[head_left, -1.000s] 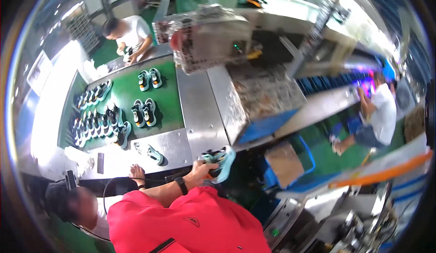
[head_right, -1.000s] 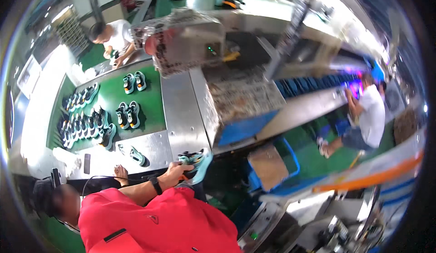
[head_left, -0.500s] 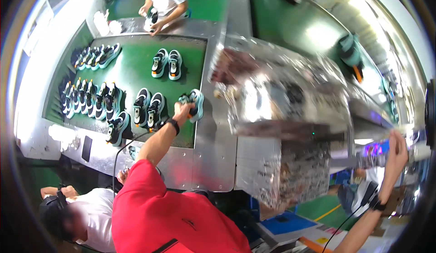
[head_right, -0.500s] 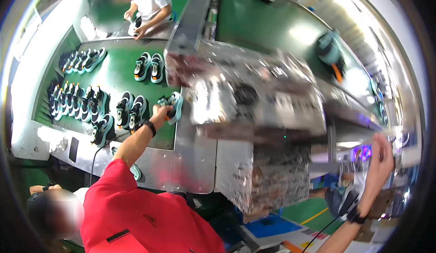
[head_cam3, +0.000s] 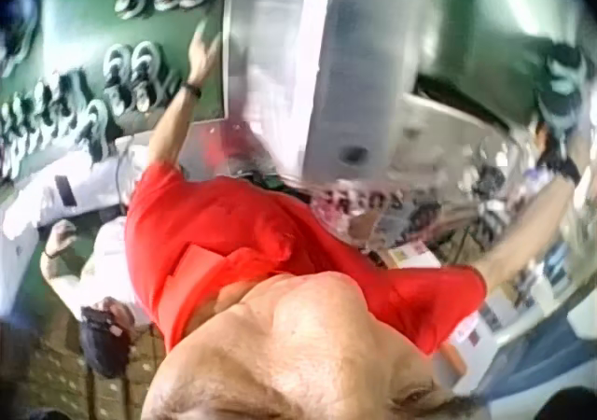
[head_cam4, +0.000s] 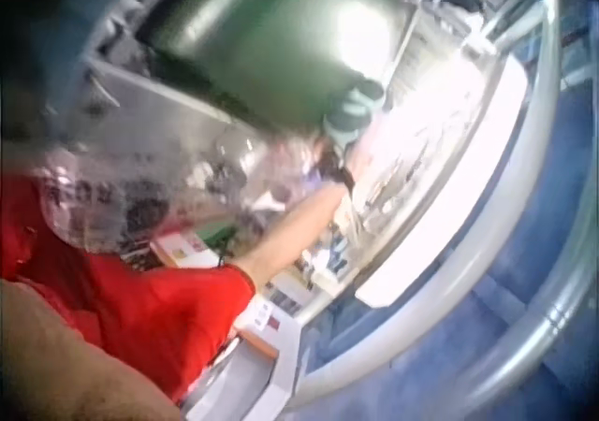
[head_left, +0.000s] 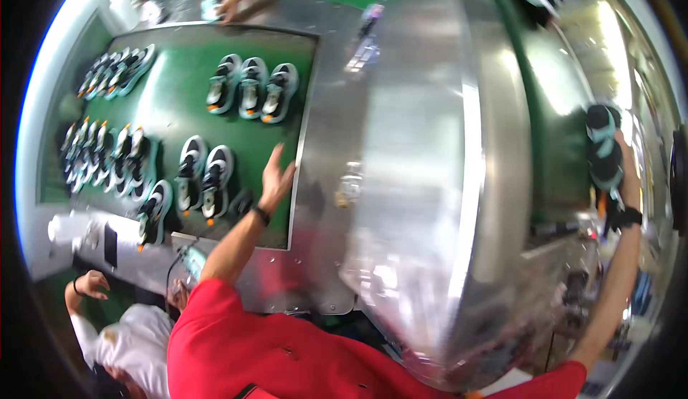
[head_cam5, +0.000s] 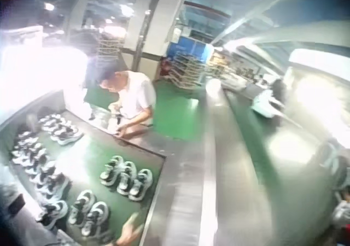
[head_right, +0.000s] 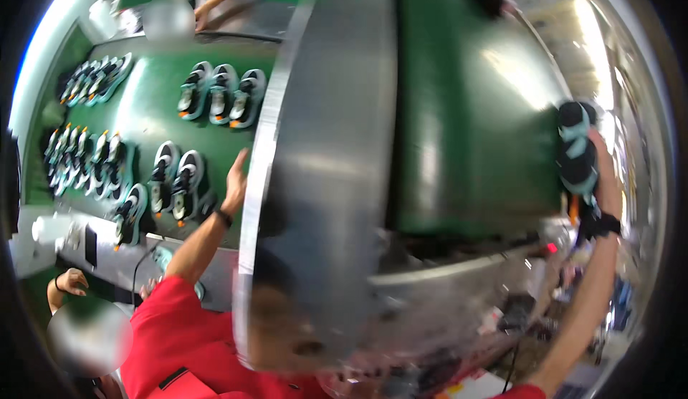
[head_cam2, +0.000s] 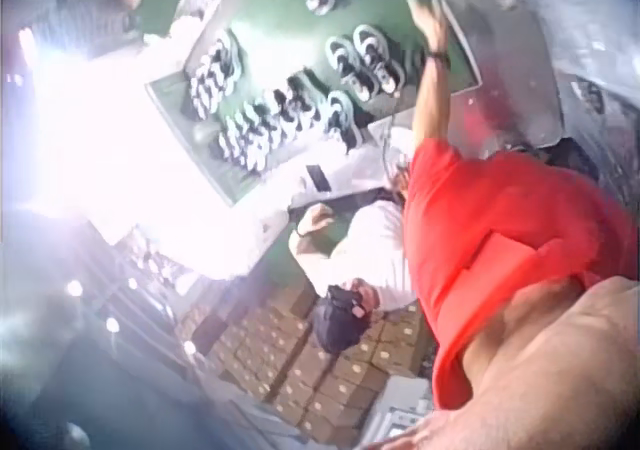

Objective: The worker takes shoes from a table, places them into an industrial lasting or pressing machine for processing, and then places them onto a conveyor belt.

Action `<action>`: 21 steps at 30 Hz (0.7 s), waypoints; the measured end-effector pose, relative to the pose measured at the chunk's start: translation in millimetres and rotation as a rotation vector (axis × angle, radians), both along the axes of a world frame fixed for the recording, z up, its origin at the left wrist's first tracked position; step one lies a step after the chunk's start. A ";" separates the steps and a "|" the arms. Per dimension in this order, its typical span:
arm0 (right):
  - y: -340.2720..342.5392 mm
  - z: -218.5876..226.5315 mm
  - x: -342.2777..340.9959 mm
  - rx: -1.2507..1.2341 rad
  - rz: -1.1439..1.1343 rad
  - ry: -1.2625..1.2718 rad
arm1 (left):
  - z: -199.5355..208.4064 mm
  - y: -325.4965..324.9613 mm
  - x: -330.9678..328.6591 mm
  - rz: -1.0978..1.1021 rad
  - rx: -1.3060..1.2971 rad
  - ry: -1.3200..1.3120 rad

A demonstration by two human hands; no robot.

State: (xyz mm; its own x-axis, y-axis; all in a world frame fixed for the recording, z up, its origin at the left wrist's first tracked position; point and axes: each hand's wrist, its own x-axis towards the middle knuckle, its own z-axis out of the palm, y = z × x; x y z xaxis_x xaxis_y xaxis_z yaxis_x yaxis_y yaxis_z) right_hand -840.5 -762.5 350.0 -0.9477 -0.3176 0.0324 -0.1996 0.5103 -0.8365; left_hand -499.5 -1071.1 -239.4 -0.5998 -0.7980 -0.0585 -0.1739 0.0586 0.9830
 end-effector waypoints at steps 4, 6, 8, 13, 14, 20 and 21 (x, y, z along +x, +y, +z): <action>41.5 19.0 -37.7 0.293 0.170 0.319 | 32.9 119.1 82.4 -0.534 0.502 -0.276; 43.5 10.1 -60.2 0.330 -0.011 0.698 | -12.0 194.4 139.7 -0.740 0.719 -0.238; 24.4 23.9 15.3 0.301 -0.001 0.841 | 108.8 234.9 128.2 -0.535 0.563 0.205; 22.9 45.7 170.2 -0.017 -0.200 1.406 | 278.9 251.8 91.8 -1.165 1.000 0.207; 12.6 35.5 192.2 -0.184 -0.445 1.777 | 308.0 256.4 86.4 -1.156 0.913 0.306; 186.9 5.3 360.0 0.257 -0.170 1.466 | 412.2 369.3 20.3 -0.974 0.251 1.132; 197.4 -3.0 388.1 0.331 -0.267 1.435 | 414.6 386.3 33.9 -1.006 0.167 0.961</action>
State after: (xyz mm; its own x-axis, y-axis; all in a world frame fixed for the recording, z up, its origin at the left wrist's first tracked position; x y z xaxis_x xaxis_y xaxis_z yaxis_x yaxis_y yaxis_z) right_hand -452.4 -565.0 347.0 -0.2023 -0.3237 0.9243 -0.6025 0.7852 0.1432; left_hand -465.7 -684.7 175.2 -0.7629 -0.0317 0.6458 0.6082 -0.3740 0.7001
